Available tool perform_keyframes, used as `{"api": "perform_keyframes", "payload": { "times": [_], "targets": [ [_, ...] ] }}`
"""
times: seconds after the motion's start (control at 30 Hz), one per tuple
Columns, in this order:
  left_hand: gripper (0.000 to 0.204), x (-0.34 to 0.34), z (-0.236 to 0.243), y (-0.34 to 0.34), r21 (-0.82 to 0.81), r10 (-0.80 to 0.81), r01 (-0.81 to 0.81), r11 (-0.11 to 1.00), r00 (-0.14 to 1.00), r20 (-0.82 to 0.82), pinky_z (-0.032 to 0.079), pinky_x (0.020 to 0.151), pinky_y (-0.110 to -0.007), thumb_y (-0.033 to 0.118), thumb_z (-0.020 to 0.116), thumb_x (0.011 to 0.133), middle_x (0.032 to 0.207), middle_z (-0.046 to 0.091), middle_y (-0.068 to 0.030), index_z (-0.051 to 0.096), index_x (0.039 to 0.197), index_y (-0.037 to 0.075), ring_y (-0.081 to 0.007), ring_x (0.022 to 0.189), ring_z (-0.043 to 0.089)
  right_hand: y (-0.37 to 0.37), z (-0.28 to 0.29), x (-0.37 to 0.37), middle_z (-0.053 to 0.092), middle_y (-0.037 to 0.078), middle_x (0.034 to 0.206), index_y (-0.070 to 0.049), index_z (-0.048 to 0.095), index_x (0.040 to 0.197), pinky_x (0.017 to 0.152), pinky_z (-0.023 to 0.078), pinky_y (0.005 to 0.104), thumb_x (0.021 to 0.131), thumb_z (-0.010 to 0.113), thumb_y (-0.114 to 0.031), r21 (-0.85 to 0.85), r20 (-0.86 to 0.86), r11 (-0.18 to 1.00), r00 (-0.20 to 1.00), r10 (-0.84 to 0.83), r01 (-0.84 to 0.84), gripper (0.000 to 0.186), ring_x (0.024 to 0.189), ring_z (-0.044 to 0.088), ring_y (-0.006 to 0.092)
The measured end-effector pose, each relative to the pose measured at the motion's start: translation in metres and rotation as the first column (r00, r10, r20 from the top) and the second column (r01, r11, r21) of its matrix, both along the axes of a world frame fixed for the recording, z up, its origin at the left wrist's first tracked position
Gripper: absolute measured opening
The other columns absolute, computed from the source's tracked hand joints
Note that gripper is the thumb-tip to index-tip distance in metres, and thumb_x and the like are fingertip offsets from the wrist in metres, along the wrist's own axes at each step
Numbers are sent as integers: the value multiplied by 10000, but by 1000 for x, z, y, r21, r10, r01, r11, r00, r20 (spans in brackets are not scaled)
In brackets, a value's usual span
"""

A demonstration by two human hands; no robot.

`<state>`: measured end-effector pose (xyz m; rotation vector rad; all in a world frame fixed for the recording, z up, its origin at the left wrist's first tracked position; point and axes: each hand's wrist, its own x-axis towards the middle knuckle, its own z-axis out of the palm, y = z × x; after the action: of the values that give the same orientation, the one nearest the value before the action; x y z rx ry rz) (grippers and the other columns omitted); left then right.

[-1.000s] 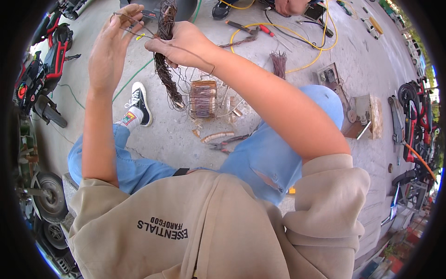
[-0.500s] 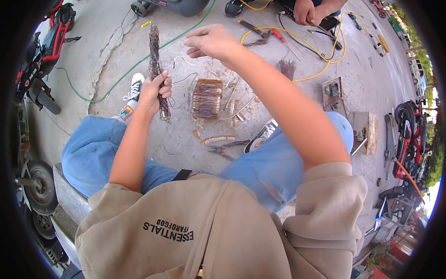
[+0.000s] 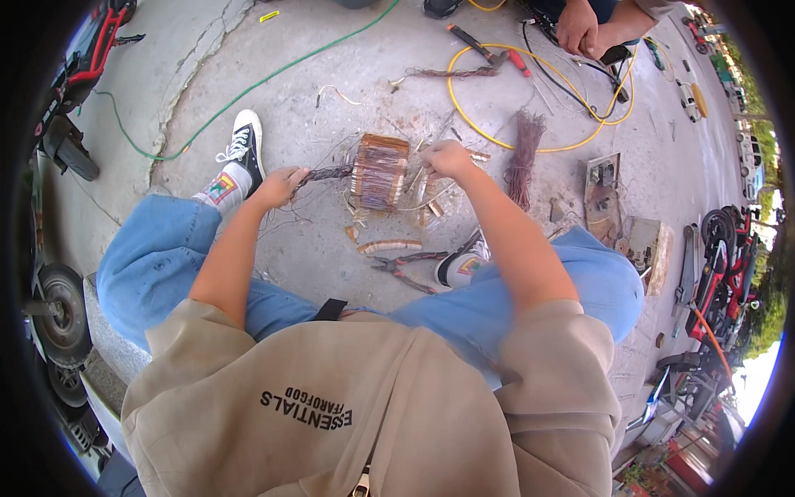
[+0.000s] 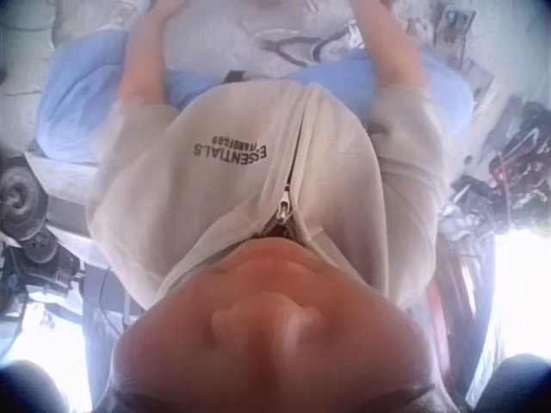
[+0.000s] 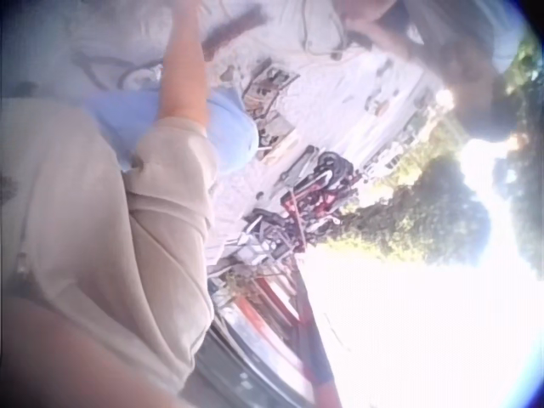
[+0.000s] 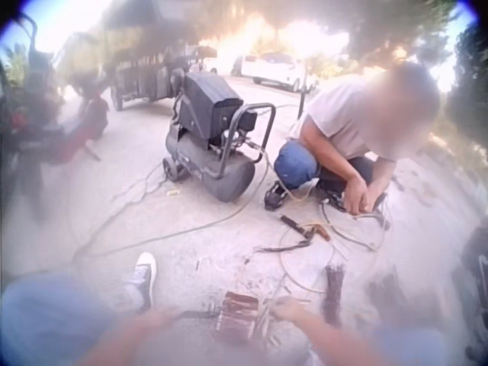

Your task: The person sits on the floor and repeatedly winds a bundle of copper wire around a rectangular wooden block. They use their hands to pull the wire taut and wrap it in layers, occasionally adjusting the bundle or the block's position.

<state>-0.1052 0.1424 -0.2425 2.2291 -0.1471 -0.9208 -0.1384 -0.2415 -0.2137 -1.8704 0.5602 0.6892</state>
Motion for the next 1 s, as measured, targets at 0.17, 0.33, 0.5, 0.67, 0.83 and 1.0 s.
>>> {"api": "perform_keyframes", "payload": {
  "times": [0.17, 0.33, 0.5, 0.67, 0.83, 1.0],
  "targets": [
    [465, 16, -9, -43, 116, -254, 238, 964, 955, 156, 474, 651, -392, 460, 495, 943, 682, 616, -152, 646, 958, 20, -270, 635, 621, 17, -38, -15, 662, 116, 998, 42, 626, 1108, 814, 564, 325, 908, 605, -156, 251, -70, 964, 995, -71, 87, 282, 875, 657, 193],
    [366, 18, -15, -95, 160, -272, 236, 959, 923, 271, 487, 739, -445, 358, 552, 917, 849, 673, -207, 634, 970, 6, -380, 842, 634, 20, -69, -30, 642, 100, 1036, 12, 610, 1084, 821, 541, 319, 861, 715, -284, 511, -82, 811, 955, -285, 286, 385, 910, 651, 204],
    [360, 15, -31, -109, 45, -388, 385, 922, 911, 142, 492, 807, -424, 267, 561, 891, 1000, 666, -216, 588, 1149, 17, -332, 929, 636, 14, -71, -29, 658, 104, 1017, 15, 543, 1160, 817, 529, 300, 897, 664, -209, 261, -158, 949, 978, -137, 175, 366, 919, 647, 175],
    [336, 19, -39, -101, -285, -171, 92, 954, 949, -266, 485, 796, -364, 242, 519, 919, 959, 670, -125, 619, 1046, -52, -182, 894, 620, 22, -51, -31, 659, 95, 995, 6, 519, 1187, 669, 539, 238, 896, 650, -202, 326, -203, 933, 975, -87, 151, 381, 828, 660, 136],
    [459, 24, -18, -97, -318, -28, -170, 933, 845, -534, 437, 891, -386, 343, 499, 907, 1110, 620, -118, 602, 1176, -15, -197, 1019, 568, 29, -28, -30, 645, 102, 901, 19, 554, 1126, 568, 516, 225, 919, 593, -130, 412, -307, 872, 942, -138, 262, 258, 702, 620, 116],
    [725, 35, -13, -85, -399, 27, -534, 746, 623, -782, 354, 1016, -406, 593, 453, 888, 1242, 556, -141, 500, 1314, 9, -260, 1146, 497, 21, -65, -37, 620, 85, 834, 44, 604, 972, 527, 454, 233, 938, 530, -64, 513, -317, 781, 924, -215, 357, 135, 601, 525, 117]
  ]
}}
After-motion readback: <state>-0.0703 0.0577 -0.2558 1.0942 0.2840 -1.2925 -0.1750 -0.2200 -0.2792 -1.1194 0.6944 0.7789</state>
